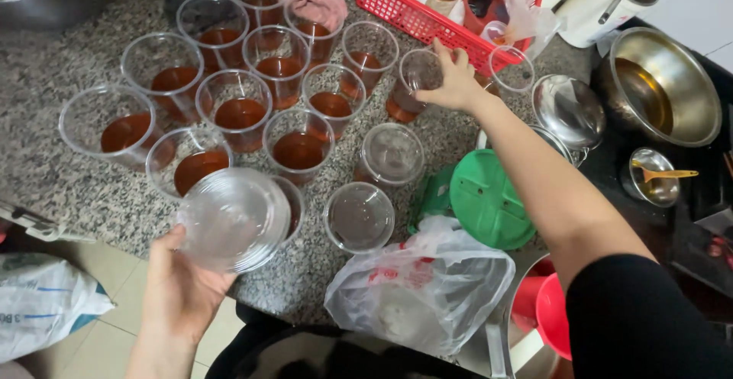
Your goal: The person pours liquid from one container to another, organizes several plastic cups filled with tea on a counter, and handles plastic lids and bags.
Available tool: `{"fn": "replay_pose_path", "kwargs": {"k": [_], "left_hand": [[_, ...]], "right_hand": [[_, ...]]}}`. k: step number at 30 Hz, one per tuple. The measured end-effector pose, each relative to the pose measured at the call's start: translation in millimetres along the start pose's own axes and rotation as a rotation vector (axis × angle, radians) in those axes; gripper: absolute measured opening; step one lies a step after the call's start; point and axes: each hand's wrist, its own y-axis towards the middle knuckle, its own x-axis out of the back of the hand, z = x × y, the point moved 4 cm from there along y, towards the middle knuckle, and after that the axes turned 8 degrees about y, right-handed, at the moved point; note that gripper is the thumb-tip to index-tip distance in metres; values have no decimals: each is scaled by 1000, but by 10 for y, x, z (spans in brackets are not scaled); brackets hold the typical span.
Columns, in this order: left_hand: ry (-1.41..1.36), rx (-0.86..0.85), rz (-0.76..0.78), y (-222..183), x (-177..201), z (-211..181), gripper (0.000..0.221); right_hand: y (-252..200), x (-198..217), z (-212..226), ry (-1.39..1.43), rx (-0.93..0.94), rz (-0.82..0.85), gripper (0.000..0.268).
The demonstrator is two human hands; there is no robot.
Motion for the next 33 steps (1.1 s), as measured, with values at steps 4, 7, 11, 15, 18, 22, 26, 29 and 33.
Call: {"fn": "replay_pose_path", "kwargs": {"k": [4, 7, 11, 15, 18, 22, 26, 29, 33], "left_hand": [[-32, 1, -34, 66, 81, -30, 58], [-55, -12, -64, 86, 64, -80, 57], [-43, -34, -69, 135, 66, -92, 57], [-48, -3, -87, 191, 89, -34, 57], [-56, -13, -70, 233, 113, -4, 57], [-53, 0, -99, 241, 3, -21, 58], [-45, 26, -115, 248, 16, 42, 59], [-43, 28, -87, 264, 35, 80, 59], [-37, 30, -78, 212, 41, 101, 61]], "right_hand": [[411, -269, -199, 29, -18, 54, 135], [494, -340, -108, 83, -92, 127, 131], [440, -304, 9, -25, -137, 174, 124], [285, -238, 249, -25, -186, 147, 105], [256, -358, 250, -39, -173, 77, 82], [239, -397, 322, -109, -157, 39, 75], [211, -380, 361, -137, -206, 55, 74], [189, -350, 372, -130, -206, 49, 74], [170, -417, 354, -101, -189, 22, 78]]}}
